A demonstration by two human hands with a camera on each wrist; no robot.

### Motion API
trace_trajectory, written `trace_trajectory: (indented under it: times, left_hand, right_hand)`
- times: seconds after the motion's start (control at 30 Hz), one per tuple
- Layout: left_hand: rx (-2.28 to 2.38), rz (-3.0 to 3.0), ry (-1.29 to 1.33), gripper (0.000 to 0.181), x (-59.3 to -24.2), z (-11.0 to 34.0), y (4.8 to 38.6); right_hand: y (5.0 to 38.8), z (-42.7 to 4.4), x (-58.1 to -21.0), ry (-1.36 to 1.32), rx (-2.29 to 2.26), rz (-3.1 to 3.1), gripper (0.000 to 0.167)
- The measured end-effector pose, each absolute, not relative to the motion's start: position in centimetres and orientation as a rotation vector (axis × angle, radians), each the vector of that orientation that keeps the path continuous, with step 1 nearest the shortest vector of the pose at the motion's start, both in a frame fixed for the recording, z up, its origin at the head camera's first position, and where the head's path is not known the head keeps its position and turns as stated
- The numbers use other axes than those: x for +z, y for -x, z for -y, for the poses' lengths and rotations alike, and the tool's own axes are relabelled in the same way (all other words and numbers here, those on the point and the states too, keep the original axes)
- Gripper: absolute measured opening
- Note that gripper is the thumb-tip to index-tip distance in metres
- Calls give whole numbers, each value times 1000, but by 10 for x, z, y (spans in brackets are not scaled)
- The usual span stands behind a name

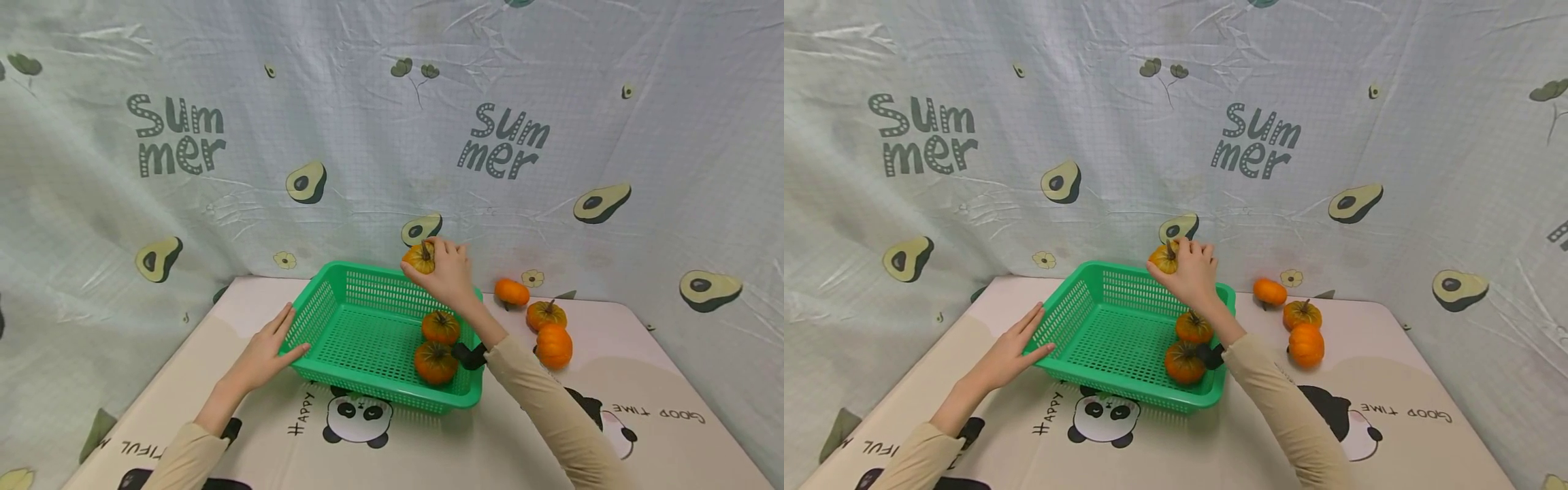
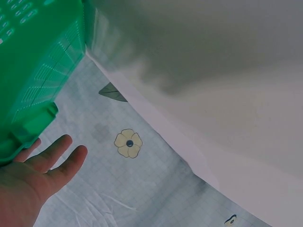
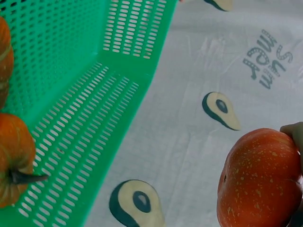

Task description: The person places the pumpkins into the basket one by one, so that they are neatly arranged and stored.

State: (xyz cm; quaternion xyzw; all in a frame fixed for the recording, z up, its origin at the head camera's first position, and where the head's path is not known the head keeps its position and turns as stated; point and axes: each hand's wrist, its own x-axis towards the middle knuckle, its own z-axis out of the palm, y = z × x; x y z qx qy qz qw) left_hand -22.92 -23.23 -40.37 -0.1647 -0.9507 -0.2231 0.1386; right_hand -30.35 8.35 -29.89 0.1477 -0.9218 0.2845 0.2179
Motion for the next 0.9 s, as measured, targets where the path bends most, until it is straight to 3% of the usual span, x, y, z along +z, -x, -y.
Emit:
trace_trajectory:
  times: [0.9]
  left_hand:
    - [-675,2765,464,77,-404,233,230]
  right_hand:
    - [340,-51,-361,-355,678,2819,67]
